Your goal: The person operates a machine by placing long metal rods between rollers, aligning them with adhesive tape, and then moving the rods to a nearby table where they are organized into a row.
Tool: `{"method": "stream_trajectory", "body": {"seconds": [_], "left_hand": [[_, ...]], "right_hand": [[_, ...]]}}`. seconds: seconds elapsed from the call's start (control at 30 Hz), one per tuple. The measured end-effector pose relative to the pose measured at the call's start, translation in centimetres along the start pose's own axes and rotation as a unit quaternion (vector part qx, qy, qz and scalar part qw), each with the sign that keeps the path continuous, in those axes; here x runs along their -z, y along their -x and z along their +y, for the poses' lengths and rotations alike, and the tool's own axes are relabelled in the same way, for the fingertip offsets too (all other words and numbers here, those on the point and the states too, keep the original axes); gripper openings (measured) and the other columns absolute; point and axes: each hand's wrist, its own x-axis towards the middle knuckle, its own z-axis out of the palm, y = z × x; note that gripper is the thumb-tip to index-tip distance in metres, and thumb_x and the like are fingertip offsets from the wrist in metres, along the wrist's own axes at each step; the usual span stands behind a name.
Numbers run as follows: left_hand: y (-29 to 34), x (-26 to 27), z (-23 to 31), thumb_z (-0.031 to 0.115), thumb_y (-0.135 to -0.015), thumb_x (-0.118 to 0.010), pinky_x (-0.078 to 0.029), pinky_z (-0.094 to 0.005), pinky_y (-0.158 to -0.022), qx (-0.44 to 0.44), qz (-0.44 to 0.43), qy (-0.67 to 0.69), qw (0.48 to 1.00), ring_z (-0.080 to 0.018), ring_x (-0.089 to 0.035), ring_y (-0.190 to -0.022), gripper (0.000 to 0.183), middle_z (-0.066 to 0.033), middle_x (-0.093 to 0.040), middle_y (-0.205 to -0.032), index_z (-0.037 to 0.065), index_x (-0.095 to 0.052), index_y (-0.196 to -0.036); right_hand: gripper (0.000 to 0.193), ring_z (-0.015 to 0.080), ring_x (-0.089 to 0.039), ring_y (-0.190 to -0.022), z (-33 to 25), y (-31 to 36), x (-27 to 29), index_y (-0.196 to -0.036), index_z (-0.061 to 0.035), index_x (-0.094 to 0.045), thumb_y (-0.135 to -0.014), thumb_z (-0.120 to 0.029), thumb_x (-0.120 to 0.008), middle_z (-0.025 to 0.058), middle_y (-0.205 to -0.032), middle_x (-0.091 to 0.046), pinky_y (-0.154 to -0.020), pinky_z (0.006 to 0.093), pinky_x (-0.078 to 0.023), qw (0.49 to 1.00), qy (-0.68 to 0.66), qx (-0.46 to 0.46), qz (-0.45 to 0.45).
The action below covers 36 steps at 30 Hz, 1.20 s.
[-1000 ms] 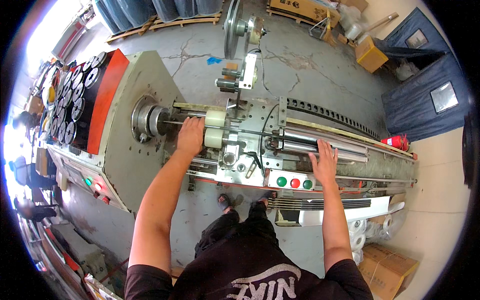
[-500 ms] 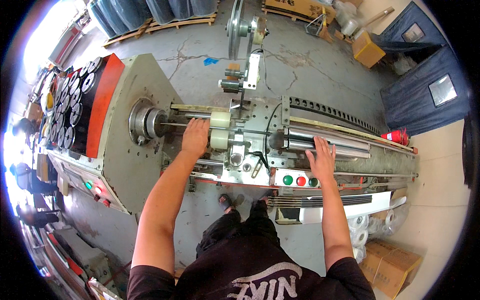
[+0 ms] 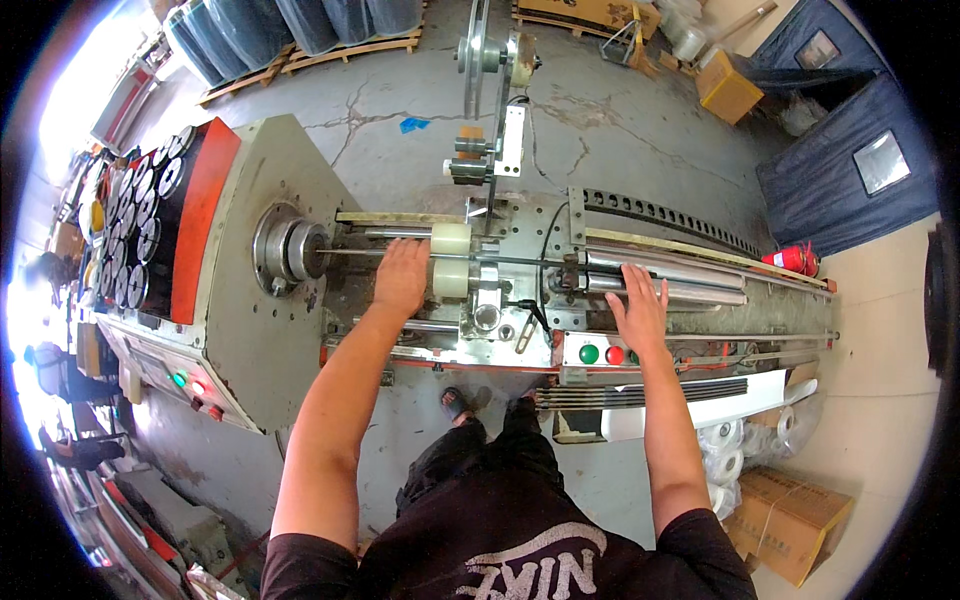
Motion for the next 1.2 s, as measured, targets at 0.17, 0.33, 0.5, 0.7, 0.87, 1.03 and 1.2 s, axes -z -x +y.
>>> {"method": "stream_trajectory", "body": {"seconds": [0.17, 0.33, 0.5, 0.7, 0.87, 1.03, 1.2], "left_hand": [[-0.1, -0.1, -0.4, 0.005, -0.084, -0.071, -0.033, -0.0453, -0.124, -0.014, 0.014, 0.031, 0.999, -0.0319, -0.054, -0.136, 0.055, -0.0164, -0.062, -0.133, 0.005, -0.056, -0.136], [0.0, 0.5, -0.2, 0.004, -0.085, -0.068, -0.034, -0.0449, -0.124, -0.018, 0.008, 0.029, 0.999, -0.0308, -0.055, -0.134, 0.05, -0.0159, -0.063, -0.13, 0.005, -0.057, -0.134], [0.0, 0.2, -0.3, 0.006, -0.089, -0.064, -0.035, -0.0433, -0.123, -0.029, 0.03, 0.011, 0.999, -0.0294, -0.058, -0.132, 0.045, -0.0152, -0.065, -0.127, 0.005, -0.058, -0.133], [-0.4, -1.3, -1.1, 0.002, -0.071, -0.08, -0.038, -0.048, -0.121, -0.044, 0.05, 0.053, 0.996, -0.0373, -0.057, -0.129, 0.071, -0.0185, -0.062, -0.127, 0.006, -0.054, -0.137], [-0.3, -0.9, -0.9, 0.008, -0.093, -0.057, -0.037, -0.044, -0.122, -0.041, 0.035, 0.037, 0.998, -0.0306, -0.06, -0.129, 0.033, -0.0143, -0.067, -0.122, 0.007, -0.061, -0.127], [-0.6, -1.2, -1.2, 0.009, -0.094, -0.057, -0.038, -0.0438, -0.121, -0.044, 0.02, 0.044, 0.998, -0.0306, -0.061, -0.126, 0.03, -0.0137, -0.067, -0.121, 0.009, -0.062, -0.124], [-1.1, -2.9, -2.2, 0.004, -0.072, -0.08, -0.04, -0.0469, -0.119, -0.074, 0.074, 0.07, 0.992, -0.036, -0.06, -0.126, 0.06, -0.0172, -0.064, -0.127, 0.007, -0.058, -0.128]], "right_hand": [[0.063, 0.0315, -0.041, -0.151, -1.1, -0.2, -0.1, -0.155, -0.0104, -0.047, -0.103, -0.042, -0.062, 0.0103, -0.158, -0.051, -0.127, 0.0603, -0.016, 1.0, 0.009, -0.002, -0.003], [0.062, 0.031, -0.04, -0.151, -2.1, -0.3, -0.1, -0.155, -0.0107, -0.047, -0.103, -0.042, -0.062, 0.01, -0.158, -0.05, -0.127, 0.0605, -0.015, 1.0, 0.002, -0.008, -0.006], [0.063, 0.0306, -0.041, -0.151, -3.2, -0.5, -0.2, -0.155, -0.0111, -0.047, -0.103, -0.042, -0.062, 0.0102, -0.158, -0.05, -0.127, 0.0602, -0.015, 1.0, 0.004, -0.014, -0.014], [0.063, 0.0301, -0.041, -0.151, -4.3, -0.7, -0.5, -0.155, -0.0113, -0.046, -0.103, -0.043, -0.062, 0.0104, -0.158, -0.051, -0.127, 0.0609, -0.014, 1.0, 0.005, -0.012, -0.015], [0.064, 0.03, -0.041, -0.151, -5.3, -0.7, -0.8, -0.156, -0.0105, -0.046, -0.103, -0.043, -0.062, 0.0102, -0.158, -0.051, -0.127, 0.0611, -0.014, 1.0, 0.016, 0.0, -0.004], [0.063, 0.03, -0.041, -0.151, -6.6, -0.8, -1.1, -0.156, -0.0099, -0.047, -0.103, -0.043, -0.061, 0.0099, -0.158, -0.051, -0.127, 0.0611, -0.014, 1.0, 0.002, -0.006, -0.007], [0.064, 0.0293, -0.04, -0.152, -7.8, -1.0, -1.4, -0.155, -0.0095, -0.047, -0.104, -0.044, -0.06, 0.0094, -0.159, -0.05, -0.128, 0.0607, -0.011, 1.0, -0.002, -0.019, -0.017]]}}
